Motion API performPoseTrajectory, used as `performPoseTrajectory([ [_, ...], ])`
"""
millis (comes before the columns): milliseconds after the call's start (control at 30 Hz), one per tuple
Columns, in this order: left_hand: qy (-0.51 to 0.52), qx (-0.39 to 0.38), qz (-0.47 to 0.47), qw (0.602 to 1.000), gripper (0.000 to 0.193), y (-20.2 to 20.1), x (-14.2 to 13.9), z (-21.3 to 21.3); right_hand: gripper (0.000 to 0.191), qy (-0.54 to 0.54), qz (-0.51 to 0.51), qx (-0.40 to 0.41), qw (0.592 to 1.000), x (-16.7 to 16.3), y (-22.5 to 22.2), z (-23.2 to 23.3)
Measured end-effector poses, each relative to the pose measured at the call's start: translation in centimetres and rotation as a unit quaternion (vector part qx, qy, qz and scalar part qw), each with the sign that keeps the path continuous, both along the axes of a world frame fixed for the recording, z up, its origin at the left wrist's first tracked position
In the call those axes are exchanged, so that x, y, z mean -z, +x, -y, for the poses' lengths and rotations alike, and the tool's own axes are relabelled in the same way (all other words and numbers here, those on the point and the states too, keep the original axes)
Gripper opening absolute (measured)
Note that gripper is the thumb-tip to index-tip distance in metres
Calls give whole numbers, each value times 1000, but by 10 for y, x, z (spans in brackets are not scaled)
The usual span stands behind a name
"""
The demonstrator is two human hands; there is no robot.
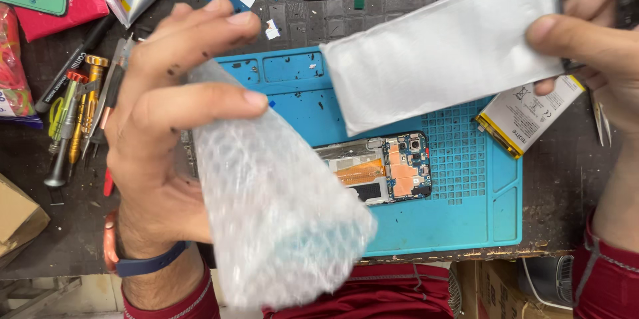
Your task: The person disassembles a smartphone at a repair bench, separating the display assembly from the frame and handling the battery and internal components. They wrap a phone part in bubble wrap secured with a rubber band, place it in a white padded sleeve, and continue manipulating the exposed internals of the phone body.
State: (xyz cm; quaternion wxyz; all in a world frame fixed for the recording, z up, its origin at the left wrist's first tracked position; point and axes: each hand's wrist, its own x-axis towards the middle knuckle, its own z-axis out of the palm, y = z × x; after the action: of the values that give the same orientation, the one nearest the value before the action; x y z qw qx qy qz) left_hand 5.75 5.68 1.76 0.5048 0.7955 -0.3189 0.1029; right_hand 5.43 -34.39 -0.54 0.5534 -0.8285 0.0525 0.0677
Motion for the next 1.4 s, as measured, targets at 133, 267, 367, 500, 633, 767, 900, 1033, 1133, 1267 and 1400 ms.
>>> performPoseTrajectory([
  [133, -11, 19, -18, 1000, 65, -1, -2, 4, 26, 35, -4, 10, 999, -3, 2, -20],
  [267, -25, 25, -24, 999, 63, -3, -4, 7, 27, 16, -1, -4, 1000, -9, 4, -33],
  [367, 1, 13, 9, 1000, 67, -3, 2, 3, 25, 5, -1, -13, 1000, -13, 4, -40],
  [500, 122, -113, 45, 985, 80, 2, 24, -15, 24, -16, -13, -12, 1000, -15, 5, -49],
  [633, 228, -254, -11, 940, 100, 0, 50, -36, 25, 16, -33, -6, 999, -15, 5, -54],
  [767, 250, -288, -11, 924, 106, 1, 63, -40, 26, 45, -38, 4, 998, -14, 4, -54],
  [900, 170, -206, 29, 963, 97, -2, 51, -20, 30, 21, -29, -10, 999, -12, 3, -54],
  [1033, 182, -73, 78, 977, 101, 3, 32, 12, 28, -6, -33, -43, 999, -11, 4, -58],
  [1133, 166, 9, 49, 985, 102, 4, 26, 30, 24, 25, -64, -42, 997, -11, 5, -62],
  [1267, 172, 41, 16, 984, 97, 4, 29, 37, 22, 74, -62, -56, 994, -10, 4, -66],
  [1400, 160, 37, 7, 986, 91, 3, 33, 33, 18, 58, -61, -38, 996, -8, 2, -66],
])
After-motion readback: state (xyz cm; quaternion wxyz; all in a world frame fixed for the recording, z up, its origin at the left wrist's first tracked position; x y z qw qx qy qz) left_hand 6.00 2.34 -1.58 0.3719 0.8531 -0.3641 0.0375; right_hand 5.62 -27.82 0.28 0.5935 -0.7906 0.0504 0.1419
